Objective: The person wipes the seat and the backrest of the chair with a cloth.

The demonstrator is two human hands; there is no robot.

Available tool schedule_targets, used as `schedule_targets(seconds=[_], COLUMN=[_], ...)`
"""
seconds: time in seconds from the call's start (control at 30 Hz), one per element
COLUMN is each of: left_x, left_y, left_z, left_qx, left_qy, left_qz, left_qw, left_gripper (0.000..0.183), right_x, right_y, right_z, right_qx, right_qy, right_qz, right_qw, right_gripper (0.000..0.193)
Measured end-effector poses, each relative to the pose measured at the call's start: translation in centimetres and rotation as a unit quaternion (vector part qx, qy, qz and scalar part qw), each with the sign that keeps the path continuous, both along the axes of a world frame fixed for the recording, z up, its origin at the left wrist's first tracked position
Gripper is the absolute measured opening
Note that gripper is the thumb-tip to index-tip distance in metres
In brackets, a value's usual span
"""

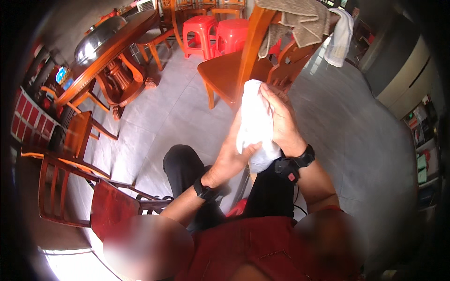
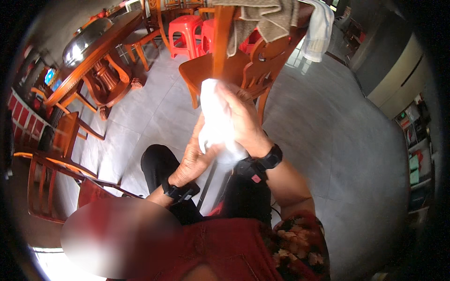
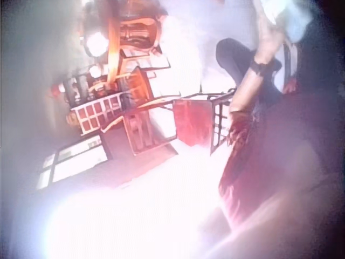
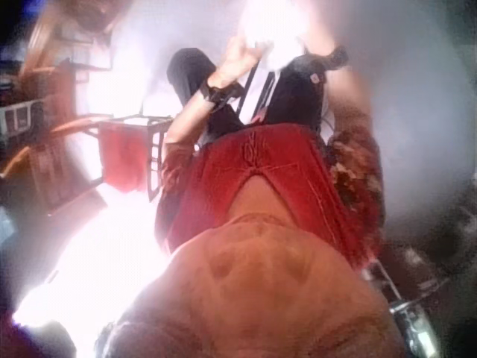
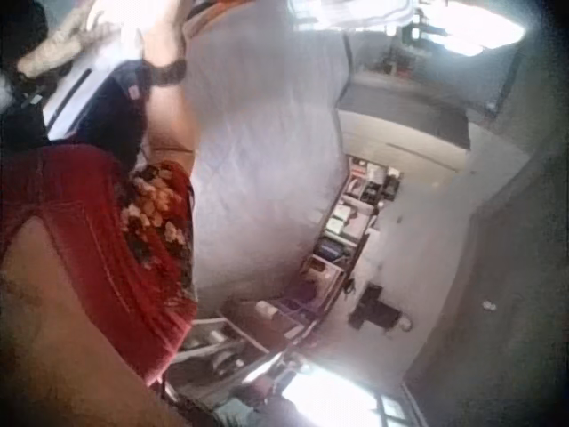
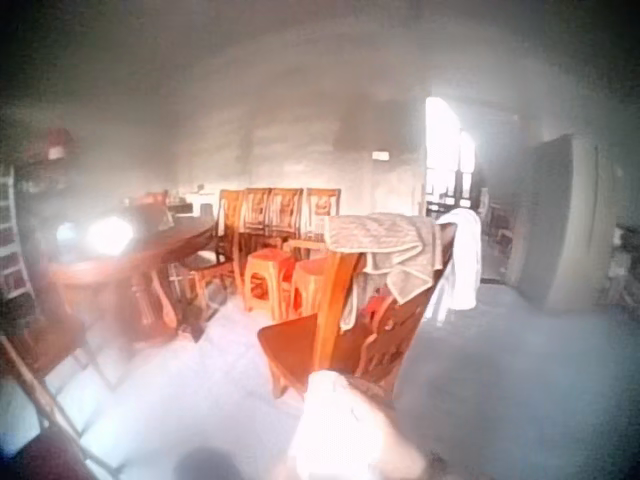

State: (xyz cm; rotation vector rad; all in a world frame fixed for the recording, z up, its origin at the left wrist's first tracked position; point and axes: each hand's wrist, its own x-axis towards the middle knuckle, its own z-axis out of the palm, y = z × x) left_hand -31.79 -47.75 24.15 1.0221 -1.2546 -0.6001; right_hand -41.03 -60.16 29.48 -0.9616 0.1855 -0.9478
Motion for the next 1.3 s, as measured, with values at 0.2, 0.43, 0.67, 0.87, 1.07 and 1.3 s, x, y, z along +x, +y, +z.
schedule_targets(seconds=[0.2,0.43,0.67,0.87,1.07,1.3], left_x=[2.6,4.1,11.9,17.5,19.7,17.9], left_y=[5.1,6.2,20.5,39.0,48.8,31.8], left_z=[-0.9,-4.7,-7.7,-7.5,-23.8,-19.9], left_qx=[0.014,-0.05,-0.006,0.135,0.6,0.507], left_qy=[0.36,0.461,0.342,-0.282,-0.241,-0.335], left_qz=[-0.046,0.192,0.52,0.864,0.698,0.567], left_qw=[0.932,0.865,0.783,0.394,0.308,0.555], left_gripper=[0.066,0.027,0.022,0.044,0.054,0.058], right_x=[3.2,5.7,6.3,11.2,15.0,16.4], right_y=[1.8,10.7,10.1,5.4,4.5,4.3], right_z=[-3.3,-11.1,-9.1,-9.3,-14.4,-16.2], right_qx=[-0.079,-0.648,-0.664,-0.614,-0.508,-0.422], right_qy=[0.08,0.208,0.133,0.16,0.133,0.19], right_qz=[-0.077,-0.03,0.089,0.073,0.14,0.227], right_qw=[0.991,0.732,0.731,0.769,0.84,0.857], right_gripper=[0.024,0.046,0.024,0.02,0.017,0.019])
